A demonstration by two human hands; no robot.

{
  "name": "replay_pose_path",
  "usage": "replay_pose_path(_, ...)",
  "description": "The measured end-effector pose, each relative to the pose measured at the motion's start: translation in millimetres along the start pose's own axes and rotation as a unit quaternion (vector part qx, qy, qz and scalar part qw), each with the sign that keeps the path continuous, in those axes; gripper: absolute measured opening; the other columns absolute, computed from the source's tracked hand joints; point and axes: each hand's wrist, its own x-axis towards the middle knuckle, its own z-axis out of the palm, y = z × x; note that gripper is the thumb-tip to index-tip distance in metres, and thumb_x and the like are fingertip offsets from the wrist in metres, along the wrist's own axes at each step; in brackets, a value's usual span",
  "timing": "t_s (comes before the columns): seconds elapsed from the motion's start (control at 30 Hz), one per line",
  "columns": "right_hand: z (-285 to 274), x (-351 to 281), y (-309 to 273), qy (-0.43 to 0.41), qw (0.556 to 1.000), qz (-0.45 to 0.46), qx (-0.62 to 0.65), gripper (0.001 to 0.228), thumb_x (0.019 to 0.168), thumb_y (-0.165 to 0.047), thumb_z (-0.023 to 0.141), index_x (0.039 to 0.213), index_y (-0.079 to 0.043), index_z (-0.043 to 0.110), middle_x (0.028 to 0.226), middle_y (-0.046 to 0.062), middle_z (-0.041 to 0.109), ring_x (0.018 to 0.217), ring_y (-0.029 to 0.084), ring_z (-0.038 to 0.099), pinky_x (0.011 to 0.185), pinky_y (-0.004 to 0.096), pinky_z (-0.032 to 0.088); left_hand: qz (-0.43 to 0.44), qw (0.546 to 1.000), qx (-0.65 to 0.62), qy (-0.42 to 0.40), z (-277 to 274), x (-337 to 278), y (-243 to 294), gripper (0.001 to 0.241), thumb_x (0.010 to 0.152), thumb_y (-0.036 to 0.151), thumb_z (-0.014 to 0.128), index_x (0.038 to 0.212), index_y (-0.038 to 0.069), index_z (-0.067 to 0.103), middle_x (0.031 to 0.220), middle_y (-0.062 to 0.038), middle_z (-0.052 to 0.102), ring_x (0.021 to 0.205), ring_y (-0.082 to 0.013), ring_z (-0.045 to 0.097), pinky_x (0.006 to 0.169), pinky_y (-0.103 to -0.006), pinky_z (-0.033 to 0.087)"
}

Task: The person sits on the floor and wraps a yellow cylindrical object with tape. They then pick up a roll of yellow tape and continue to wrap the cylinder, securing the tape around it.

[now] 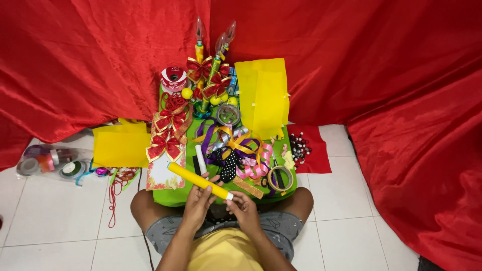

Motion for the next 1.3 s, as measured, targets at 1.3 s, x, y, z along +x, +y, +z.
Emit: replay_pose_path(1.3,-11,15,8,-0.023,0.996,0.048,0.077,0.024,0.094,-0.016,0.072,0.113,-0.002,0.070,0.089,0.013,0.074,0.071,0.018,0.066,0.063,0.029,0.052,0.034,0.996,0.076,-0.043,-8,7,9,0.071,0.092,0.023,0.065,0.157,0.014,0.036,0.155,-0.013,0.056,0.136,-0.0274,0.061,0.102,-0.0439,0.055)
